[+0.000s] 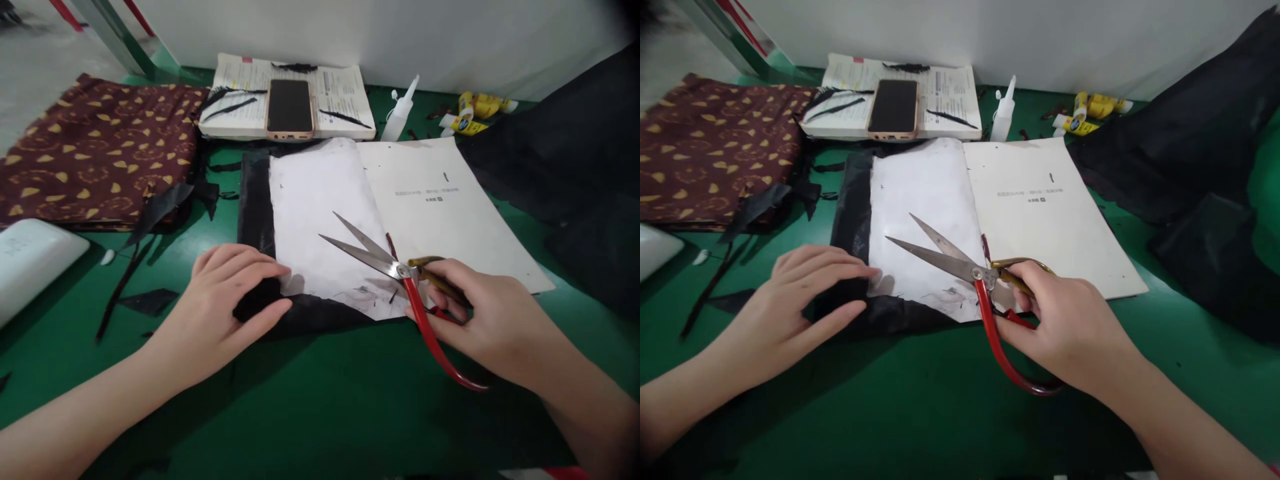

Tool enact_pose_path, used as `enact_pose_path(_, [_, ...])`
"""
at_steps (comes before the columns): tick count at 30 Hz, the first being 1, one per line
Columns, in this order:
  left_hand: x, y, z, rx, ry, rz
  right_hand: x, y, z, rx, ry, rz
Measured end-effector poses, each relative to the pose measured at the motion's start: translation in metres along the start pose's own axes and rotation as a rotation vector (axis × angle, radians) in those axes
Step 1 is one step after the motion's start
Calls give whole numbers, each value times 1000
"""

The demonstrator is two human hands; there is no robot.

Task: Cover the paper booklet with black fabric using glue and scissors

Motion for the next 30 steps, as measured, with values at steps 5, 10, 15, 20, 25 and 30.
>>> enact_pose_path(5, [16, 4, 0, 10, -24, 56, -1, -3, 0, 16, -21, -68])
enact_pose_path(10, [27, 2, 0, 34, -52, 67, -8, 5, 3, 97, 31, -173])
enact_pose_path(15, [27, -1, -1, 28, -58, 135, -3, 3, 3, 94, 32, -71])
enact_pose_path(20, [25, -8, -3, -19, -58, 229, 8, -14, -2, -68, 6, 85])
enact_pose_path(25, [27, -14, -3, -36, -97, 272, 10, -28, -2, -227, 55, 201])
enact_pose_path(30, [27, -15, -3, -20, -96, 276, 10, -45, 0, -408, 60, 228])
Point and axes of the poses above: each hand's wrist, its own z-axis away from the middle knuckle, its own x-axis out of the palm, y = z × x, the point moved 10 cm from there along -z, towards the middle knuckle, and after that the axes turned 13 degrees about -z, right-handed, at the moved point
